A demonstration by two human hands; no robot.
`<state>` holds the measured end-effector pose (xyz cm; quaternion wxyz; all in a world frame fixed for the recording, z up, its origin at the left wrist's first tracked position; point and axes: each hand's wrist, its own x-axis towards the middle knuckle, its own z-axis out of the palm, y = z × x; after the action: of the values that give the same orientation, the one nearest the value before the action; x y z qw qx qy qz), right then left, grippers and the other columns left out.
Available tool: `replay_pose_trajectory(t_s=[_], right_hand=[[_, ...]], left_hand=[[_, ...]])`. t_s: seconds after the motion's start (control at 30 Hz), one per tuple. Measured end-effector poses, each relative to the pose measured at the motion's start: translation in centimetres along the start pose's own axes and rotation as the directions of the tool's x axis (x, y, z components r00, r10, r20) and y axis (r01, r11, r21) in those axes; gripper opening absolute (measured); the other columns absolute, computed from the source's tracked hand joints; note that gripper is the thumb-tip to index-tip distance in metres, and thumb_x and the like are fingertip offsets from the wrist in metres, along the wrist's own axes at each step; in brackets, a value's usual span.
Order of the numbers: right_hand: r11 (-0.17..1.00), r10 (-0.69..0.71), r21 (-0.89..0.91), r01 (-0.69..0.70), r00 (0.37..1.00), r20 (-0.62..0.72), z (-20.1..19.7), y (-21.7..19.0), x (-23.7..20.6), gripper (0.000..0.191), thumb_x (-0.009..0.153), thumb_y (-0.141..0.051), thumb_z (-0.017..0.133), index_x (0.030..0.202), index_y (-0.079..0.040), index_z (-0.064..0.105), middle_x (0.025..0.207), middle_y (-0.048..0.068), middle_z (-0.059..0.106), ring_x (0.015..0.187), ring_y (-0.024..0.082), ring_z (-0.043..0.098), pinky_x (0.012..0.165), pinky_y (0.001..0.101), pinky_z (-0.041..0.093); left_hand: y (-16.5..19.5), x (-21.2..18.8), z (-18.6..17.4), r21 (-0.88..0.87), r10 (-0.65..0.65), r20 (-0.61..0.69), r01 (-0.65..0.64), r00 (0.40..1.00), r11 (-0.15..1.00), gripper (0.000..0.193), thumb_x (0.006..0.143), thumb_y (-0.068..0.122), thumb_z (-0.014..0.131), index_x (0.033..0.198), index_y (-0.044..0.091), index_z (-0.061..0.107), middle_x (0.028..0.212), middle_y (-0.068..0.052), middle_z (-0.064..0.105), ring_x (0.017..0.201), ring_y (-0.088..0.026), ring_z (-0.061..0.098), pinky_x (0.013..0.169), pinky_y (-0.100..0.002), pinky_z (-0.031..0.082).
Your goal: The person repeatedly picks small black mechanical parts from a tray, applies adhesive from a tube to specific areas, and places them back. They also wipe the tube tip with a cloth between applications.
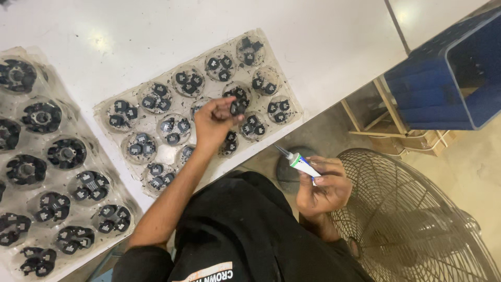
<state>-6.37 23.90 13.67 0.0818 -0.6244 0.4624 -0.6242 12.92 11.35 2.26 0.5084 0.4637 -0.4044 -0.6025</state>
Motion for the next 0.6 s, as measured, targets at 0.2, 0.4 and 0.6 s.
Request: replay_pose_trajectory(t_s=[0.2,0.4,0.6], right_hand=[[0.995,0.080,-0.065,-0.079,0.997,0.003,-1.6,2.7,-1.2,0.031,0.091,0.004,0.074,0.103,-0.006,0.048,0.100,0.014,0.065,0.092,0.026,0.068,0.080,0.0342,0.058],[0.974,0.218,-0.055,-0.220,0.975,-0.049,-2.4,5.3,-3.2,0.031,0.090,0.007,0.074,0.106,-0.006,0.051,0.105,0.015,0.066,0.098,0.023,0.066,0.086,0.0344,0.057],[0.937,0.347,-0.029,-0.348,0.937,-0.045,-2.7,6.4,-4.7,0.032,0.088,0.012,0.074,0.105,-0.004,0.052,0.109,0.017,0.065,0.102,0.023,0.065,0.084,0.0320,0.060]], left_hand=[[-1.1,11.8,2.2,0.423,-0.007,0.213,-0.086,0.977,0.902,0.043,0.077,0.003,0.083,0.118,0.009,0.072,0.106,-0.010,0.079,0.090,-0.017,0.079,0.078,-0.029,0.064],[0.1,19.5,6.1,0.531,0.220,0.803,-0.833,0.554,0.157,0.029,0.080,0.016,0.073,0.109,0.017,0.075,0.099,-0.015,0.072,0.086,-0.034,0.071,0.070,-0.046,0.057],[-1.3,23.3,9.7,0.418,-0.080,0.904,-0.908,0.420,-0.034,0.016,0.100,0.021,0.060,0.099,0.013,0.074,0.088,-0.015,0.072,0.080,-0.035,0.073,0.067,-0.046,0.059]])
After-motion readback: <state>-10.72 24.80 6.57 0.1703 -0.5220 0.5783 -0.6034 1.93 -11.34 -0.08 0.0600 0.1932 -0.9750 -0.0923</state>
